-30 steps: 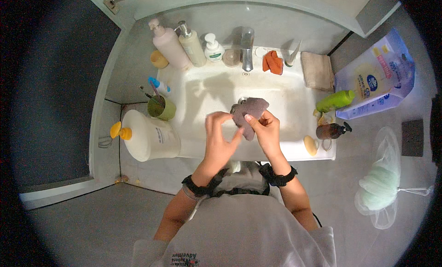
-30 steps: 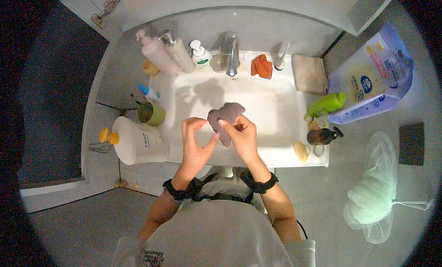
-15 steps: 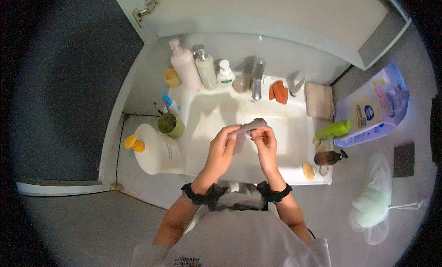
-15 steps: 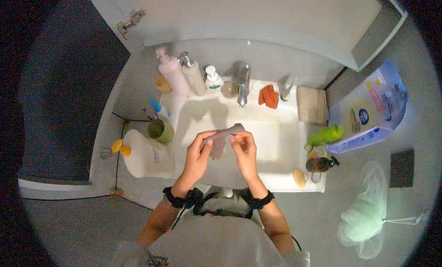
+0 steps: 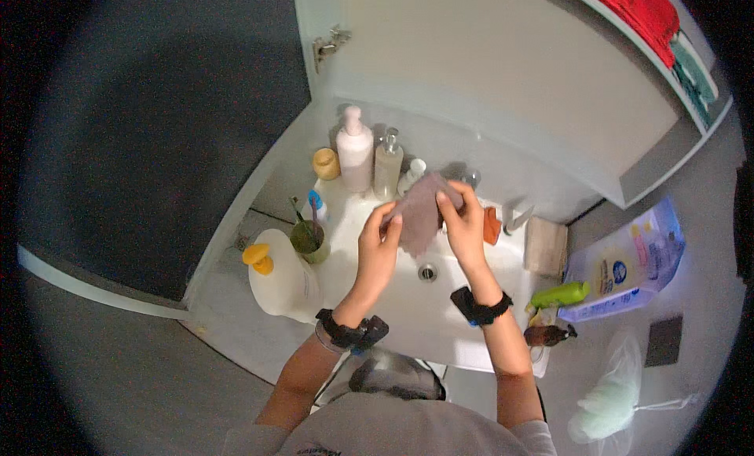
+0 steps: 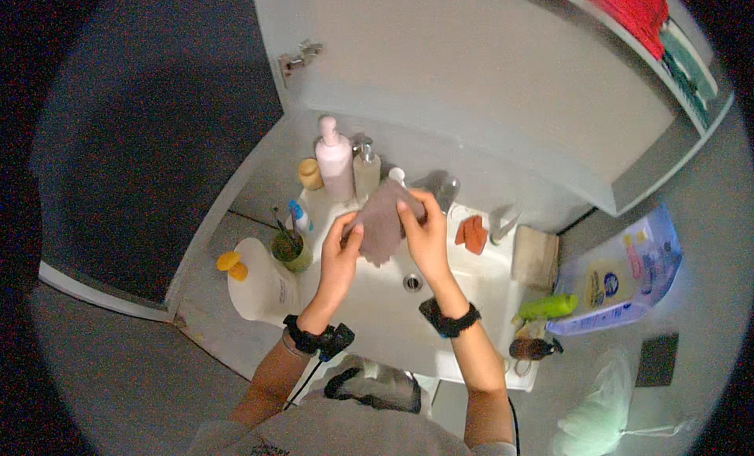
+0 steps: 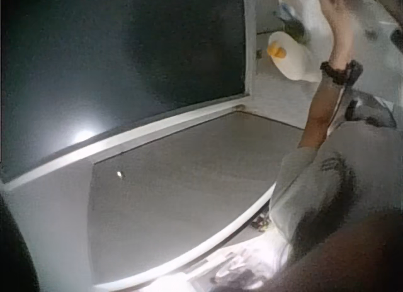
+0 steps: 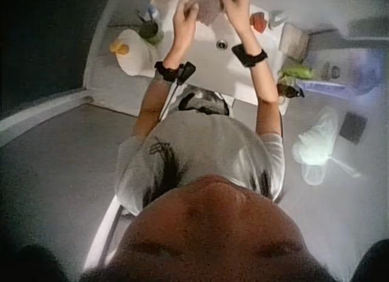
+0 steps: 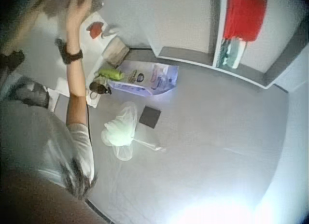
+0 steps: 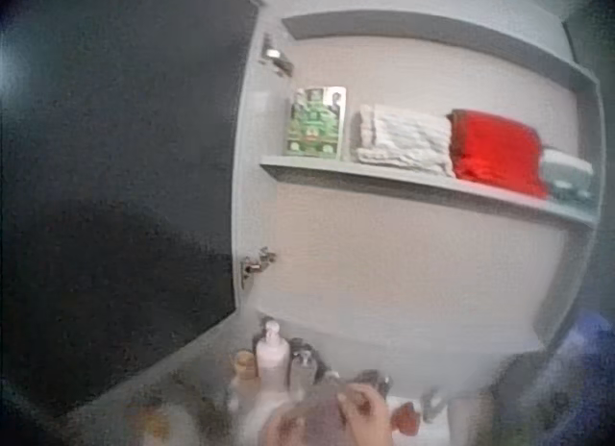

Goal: The person folds a white towel and a tan towel, placing each into a bathroom cabinet. They move a loofah and place a box and several bottles into the cabinet, then wipe the cabinet shelf and a green bottle with a cloth.

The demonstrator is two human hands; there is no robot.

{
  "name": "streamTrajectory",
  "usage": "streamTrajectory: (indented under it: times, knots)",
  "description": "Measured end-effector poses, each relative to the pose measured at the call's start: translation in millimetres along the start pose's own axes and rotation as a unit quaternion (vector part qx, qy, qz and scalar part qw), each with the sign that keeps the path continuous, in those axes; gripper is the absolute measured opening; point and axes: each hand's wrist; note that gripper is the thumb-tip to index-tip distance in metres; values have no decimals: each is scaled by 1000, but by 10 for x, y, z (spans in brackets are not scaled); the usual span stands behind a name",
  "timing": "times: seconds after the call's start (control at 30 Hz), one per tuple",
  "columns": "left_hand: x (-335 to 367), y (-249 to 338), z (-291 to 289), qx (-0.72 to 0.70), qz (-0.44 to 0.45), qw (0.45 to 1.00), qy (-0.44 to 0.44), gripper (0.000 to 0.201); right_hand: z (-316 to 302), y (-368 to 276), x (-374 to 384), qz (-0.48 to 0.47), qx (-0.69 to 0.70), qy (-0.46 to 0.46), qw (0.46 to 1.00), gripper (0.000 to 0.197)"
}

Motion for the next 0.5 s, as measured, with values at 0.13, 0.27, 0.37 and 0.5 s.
streamTrajectory:
  times: [0.13, 0.27, 0.37, 0.5]
  knots:
    - [541, 161, -48, -49, 108, 988, 104, 30, 302, -360, 793, -82, -141, 4, 987, 19]
    - [1138, 176, -61, -72, 156, 963, 209, 29, 685, -649, 1458, -117, -193, -4, 974, 19]
    - [1464, 148, -142, -25, 129, 975, 181, 16, 947, -650, 1778, -84, -198, -1, 977, 23]
    - [1691, -179, -261, -43, 99, 963, 248, 19, 1219, -294, 1983, -284, -288, 74, 912, 28]
Point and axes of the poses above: each hand's wrist, its own x-axis towards the middle knuckle, its own z-axis out of the palm, y = z × x, and after that the axes turned 10 degrees about z, right-handed
